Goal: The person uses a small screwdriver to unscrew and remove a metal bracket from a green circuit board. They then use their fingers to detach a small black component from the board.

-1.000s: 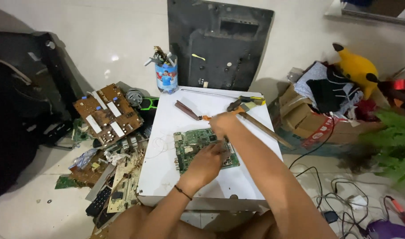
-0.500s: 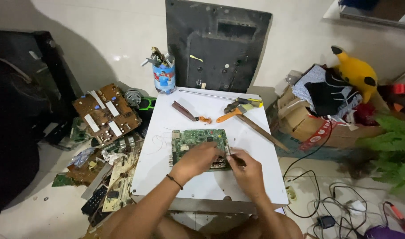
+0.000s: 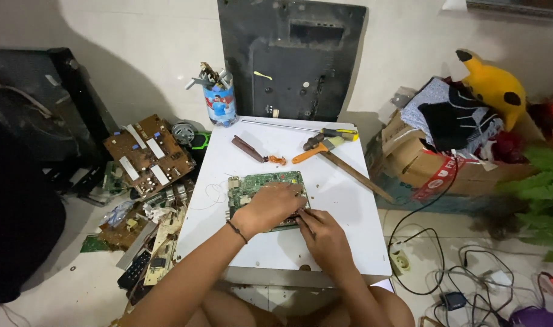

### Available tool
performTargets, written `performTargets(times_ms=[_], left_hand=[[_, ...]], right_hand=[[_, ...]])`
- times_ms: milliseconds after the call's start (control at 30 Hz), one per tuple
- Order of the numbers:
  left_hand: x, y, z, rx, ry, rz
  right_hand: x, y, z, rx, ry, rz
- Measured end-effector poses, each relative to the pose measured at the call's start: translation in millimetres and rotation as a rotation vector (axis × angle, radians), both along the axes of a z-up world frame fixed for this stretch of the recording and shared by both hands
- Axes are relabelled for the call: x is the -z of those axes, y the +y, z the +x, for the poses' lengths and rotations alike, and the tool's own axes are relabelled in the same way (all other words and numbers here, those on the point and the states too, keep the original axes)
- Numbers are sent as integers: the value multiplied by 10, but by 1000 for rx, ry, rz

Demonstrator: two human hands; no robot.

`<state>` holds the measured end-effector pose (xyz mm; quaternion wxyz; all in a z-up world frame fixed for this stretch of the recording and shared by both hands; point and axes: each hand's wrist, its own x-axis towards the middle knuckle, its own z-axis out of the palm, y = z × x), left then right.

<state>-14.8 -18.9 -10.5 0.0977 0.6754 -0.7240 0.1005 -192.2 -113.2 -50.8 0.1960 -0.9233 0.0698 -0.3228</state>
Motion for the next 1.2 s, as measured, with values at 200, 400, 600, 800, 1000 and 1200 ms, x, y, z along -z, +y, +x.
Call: performTargets(times_ms=[200,400,600,800,1000,1200], left_hand=[[-329,73,-43,56,-282,-174],[-200,376,40,71,-186,-151],[-318,496,-28,79,-217,-235],[-512,681,-118,122,-103,-242],[-83,739,-249,-41,-89,-177],[502,735,-199,-75,32,-217]], right_hand=[[-41,33,7,26,0,-165],[-203,22,24,-90,-71,-630],[-241,17,87,-108,-30,-377],[-418,76,77,-72,125,-524],[-447,97,51,-47,166,-407],[-553,22,42,-72,263,-81]])
